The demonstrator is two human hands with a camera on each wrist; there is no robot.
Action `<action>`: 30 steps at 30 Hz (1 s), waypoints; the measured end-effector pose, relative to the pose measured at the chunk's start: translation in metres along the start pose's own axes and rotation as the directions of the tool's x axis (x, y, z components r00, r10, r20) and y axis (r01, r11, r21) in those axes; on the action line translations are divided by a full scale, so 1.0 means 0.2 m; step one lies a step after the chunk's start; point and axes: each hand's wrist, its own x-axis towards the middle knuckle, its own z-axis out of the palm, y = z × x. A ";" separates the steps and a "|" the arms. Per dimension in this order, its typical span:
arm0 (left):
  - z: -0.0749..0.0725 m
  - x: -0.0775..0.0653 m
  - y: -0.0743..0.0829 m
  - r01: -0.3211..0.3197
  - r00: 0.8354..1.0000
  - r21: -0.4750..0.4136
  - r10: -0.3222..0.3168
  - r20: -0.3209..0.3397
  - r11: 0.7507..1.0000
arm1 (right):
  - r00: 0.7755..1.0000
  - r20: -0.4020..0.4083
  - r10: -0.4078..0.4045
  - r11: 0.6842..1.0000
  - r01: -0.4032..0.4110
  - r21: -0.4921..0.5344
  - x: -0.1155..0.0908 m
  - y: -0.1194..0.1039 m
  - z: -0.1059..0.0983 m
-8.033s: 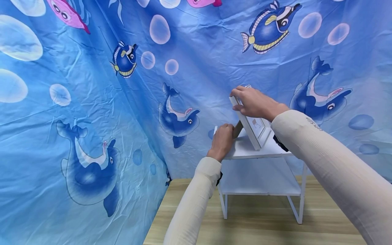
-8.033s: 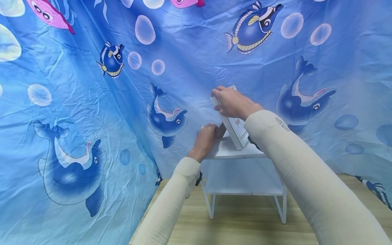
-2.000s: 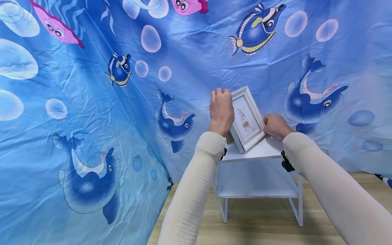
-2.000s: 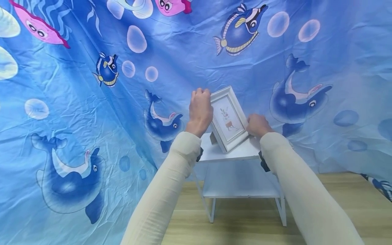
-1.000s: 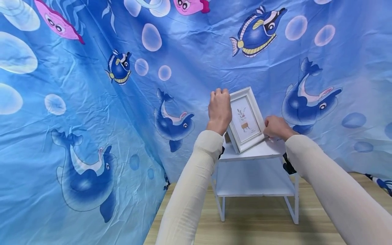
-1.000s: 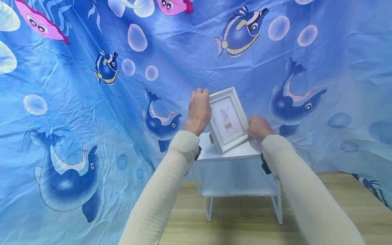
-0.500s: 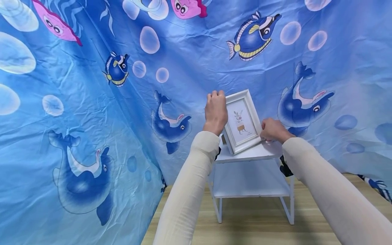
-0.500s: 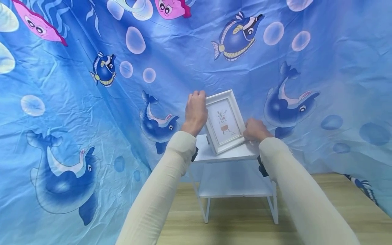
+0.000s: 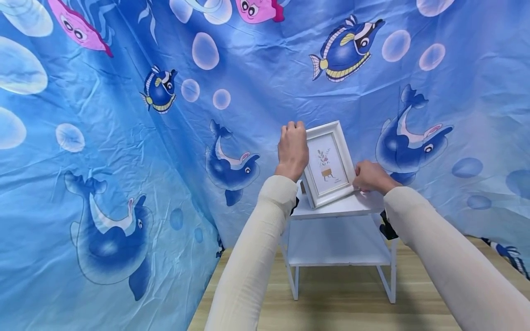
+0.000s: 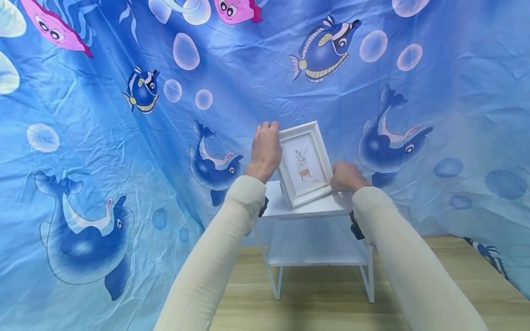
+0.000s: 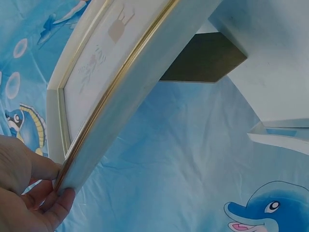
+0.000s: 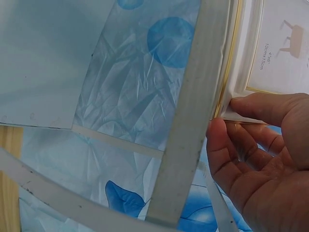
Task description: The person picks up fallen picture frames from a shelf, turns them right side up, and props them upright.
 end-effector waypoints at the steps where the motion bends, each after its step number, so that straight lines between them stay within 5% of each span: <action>1: 0.00 0.00 0.00 0.000 1.000 -0.003 0.000 0.002 1.000 | 1.000 -0.001 -0.002 1.000 0.002 0.002 0.00 0.00 0.00; 15: -0.02 0.00 -0.02 -0.003 0.999 0.008 0.002 0.045 1.000 | 0.999 -0.034 -0.019 1.000 0.019 -0.003 -0.04 0.00 0.01; 30: 0.00 0.01 -0.04 -0.018 1.000 -0.047 0.019 0.023 0.999 | 0.996 -0.056 0.068 0.997 -0.067 0.032 -0.05 -0.01 0.03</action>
